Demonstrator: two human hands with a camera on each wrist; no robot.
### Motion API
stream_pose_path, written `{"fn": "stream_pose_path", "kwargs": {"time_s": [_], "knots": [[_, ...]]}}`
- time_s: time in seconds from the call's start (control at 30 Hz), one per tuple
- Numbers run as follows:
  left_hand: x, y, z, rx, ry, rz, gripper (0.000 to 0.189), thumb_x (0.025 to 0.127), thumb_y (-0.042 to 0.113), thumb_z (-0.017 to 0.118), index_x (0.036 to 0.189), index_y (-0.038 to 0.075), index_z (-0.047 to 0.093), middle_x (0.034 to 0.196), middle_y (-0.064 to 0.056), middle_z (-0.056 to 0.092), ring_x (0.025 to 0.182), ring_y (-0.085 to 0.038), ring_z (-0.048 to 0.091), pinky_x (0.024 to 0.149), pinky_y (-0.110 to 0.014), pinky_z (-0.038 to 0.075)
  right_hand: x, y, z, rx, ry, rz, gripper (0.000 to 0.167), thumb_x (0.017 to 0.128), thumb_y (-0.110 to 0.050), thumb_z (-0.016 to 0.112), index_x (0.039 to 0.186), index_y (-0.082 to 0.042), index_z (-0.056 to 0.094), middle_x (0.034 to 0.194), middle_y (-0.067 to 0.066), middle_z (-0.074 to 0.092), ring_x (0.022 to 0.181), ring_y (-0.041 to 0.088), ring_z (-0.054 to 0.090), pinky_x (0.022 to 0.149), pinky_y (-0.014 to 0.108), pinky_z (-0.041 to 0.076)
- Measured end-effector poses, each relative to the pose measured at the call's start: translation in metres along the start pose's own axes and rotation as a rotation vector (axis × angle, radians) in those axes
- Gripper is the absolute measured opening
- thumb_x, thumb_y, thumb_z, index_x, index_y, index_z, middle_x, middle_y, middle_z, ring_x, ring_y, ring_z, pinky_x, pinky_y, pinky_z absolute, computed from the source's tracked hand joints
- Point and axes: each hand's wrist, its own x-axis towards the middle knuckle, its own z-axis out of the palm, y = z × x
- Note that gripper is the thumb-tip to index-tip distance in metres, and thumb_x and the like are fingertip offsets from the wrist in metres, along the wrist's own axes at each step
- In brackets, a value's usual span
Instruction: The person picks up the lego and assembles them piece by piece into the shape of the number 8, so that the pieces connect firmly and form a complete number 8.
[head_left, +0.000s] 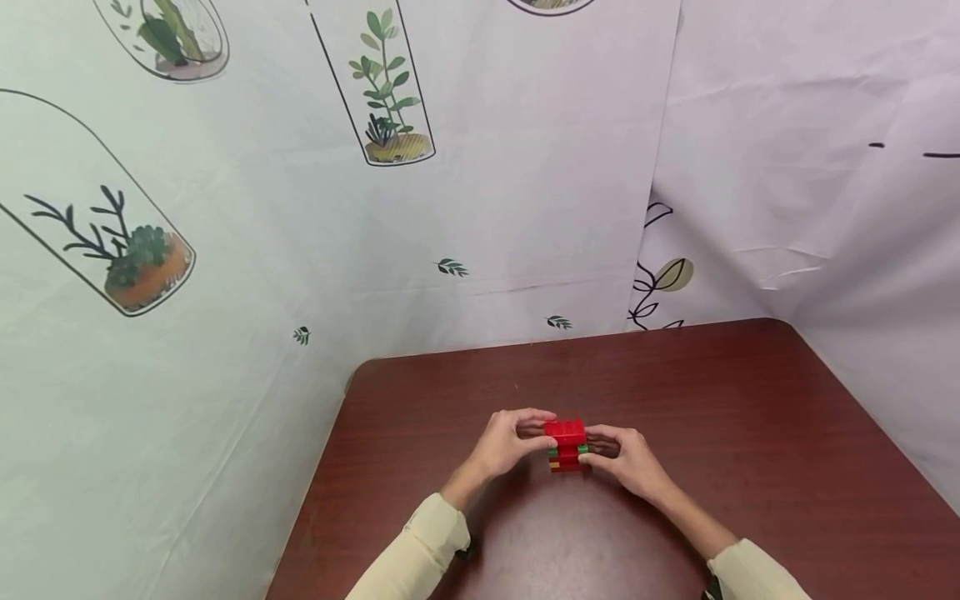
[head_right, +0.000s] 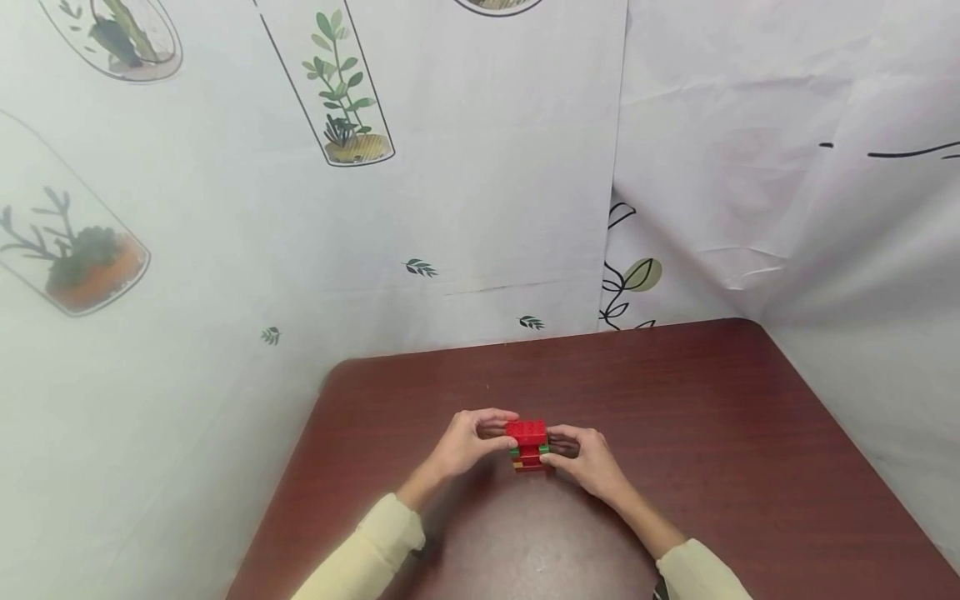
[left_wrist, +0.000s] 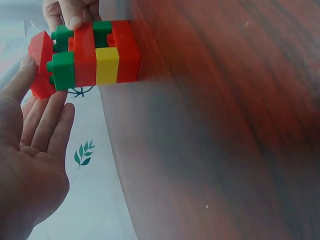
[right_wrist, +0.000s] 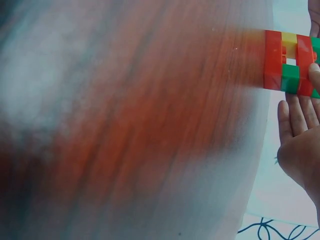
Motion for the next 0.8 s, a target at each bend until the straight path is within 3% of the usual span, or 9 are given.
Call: {"fn": "stream_pose_path", "kwargs": {"time_s": [0.5,0.8], "knots": [[-0.016,0.001,0.015,0.095,0.134,0.057,0.05,0.087,0.02,0.09,0.132,0.007,0.075,0.122,-0.004,0.078,0.108,-0.013,0.075,0.093,-0.026,0.058,0.0,0.0,0.001,0.02,0.01,-0.022,0.04,0.089,-0.006,0.087,0.124,0.005,0.073,0.115,0.019,0.077,0.102,0.03,0.078,0.084,0.027,0.061],[-0.02,-0.001,0.023,0.08,0.186,0.085,0.049,0.088,0.019,0.088,0.133,0.007,0.074,0.122,-0.004,0.077,0.11,-0.014,0.075,0.092,-0.029,0.059,0.0,-0.002,0.002,0.034,0.007,-0.033,0.04,0.089,-0.004,0.086,0.125,0.006,0.072,0.117,0.019,0.076,0.102,0.033,0.077,0.085,0.028,0.061]]}}
